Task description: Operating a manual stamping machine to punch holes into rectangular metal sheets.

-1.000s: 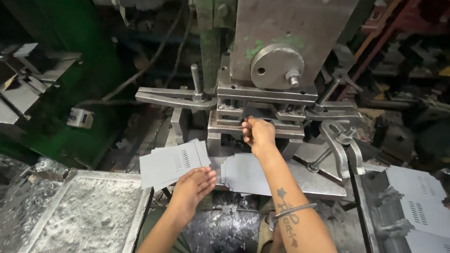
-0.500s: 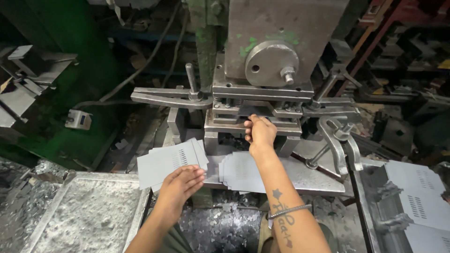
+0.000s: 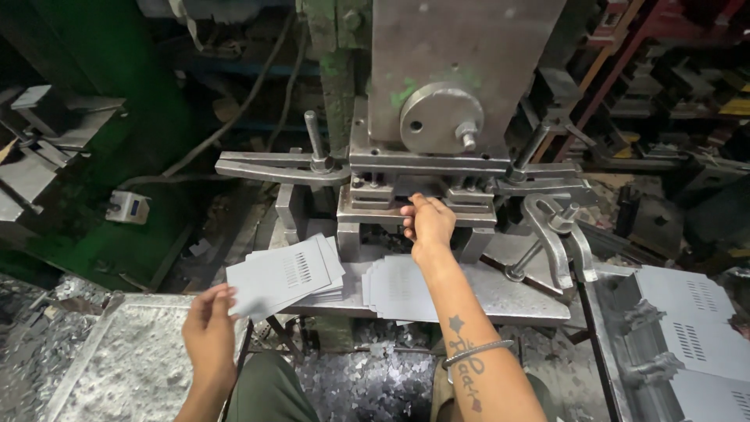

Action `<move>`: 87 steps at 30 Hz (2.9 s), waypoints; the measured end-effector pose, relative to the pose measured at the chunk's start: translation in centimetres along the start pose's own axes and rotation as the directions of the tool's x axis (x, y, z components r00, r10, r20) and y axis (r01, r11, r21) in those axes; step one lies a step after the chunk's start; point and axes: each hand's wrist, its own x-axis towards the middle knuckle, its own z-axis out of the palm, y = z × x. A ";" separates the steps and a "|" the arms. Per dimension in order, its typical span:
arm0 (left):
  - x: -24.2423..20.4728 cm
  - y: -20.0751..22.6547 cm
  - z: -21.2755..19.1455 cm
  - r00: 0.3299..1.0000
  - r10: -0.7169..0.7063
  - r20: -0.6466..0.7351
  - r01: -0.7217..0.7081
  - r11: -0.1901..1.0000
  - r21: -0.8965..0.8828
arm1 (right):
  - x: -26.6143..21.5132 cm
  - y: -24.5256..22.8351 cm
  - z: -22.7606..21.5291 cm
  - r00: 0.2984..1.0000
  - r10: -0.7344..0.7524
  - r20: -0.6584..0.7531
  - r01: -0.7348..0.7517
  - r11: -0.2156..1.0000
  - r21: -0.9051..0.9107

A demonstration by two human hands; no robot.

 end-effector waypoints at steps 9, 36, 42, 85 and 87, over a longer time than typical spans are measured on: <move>1.6 -2.3 -1.5 0.942 -0.332 -0.037 0.334 0.933 0.132 | 1.9 1.0 -0.2 0.999 0.019 0.033 -0.020 0.999 0.043; -1.1 2.6 0.6 0.895 -0.333 0.297 0.404 0.887 -0.225 | -9.0 12.0 -15.5 0.986 0.164 -0.005 -0.161 0.961 -0.223; -6.1 6.1 11.4 0.829 -0.256 0.497 0.408 0.885 -0.225 | -11.9 7.6 -11.1 0.955 -0.006 0.295 0.036 0.995 -0.097; -6.9 3.8 11.7 0.764 -0.428 0.483 0.542 0.832 -0.121 | 1.1 1.5 -0.2 0.998 -0.052 0.041 0.048 0.993 0.105; -6.8 3.5 11.5 0.773 -0.431 0.465 0.546 0.825 -0.143 | 1.5 1.8 -0.3 0.997 -0.060 0.050 0.057 0.996 0.069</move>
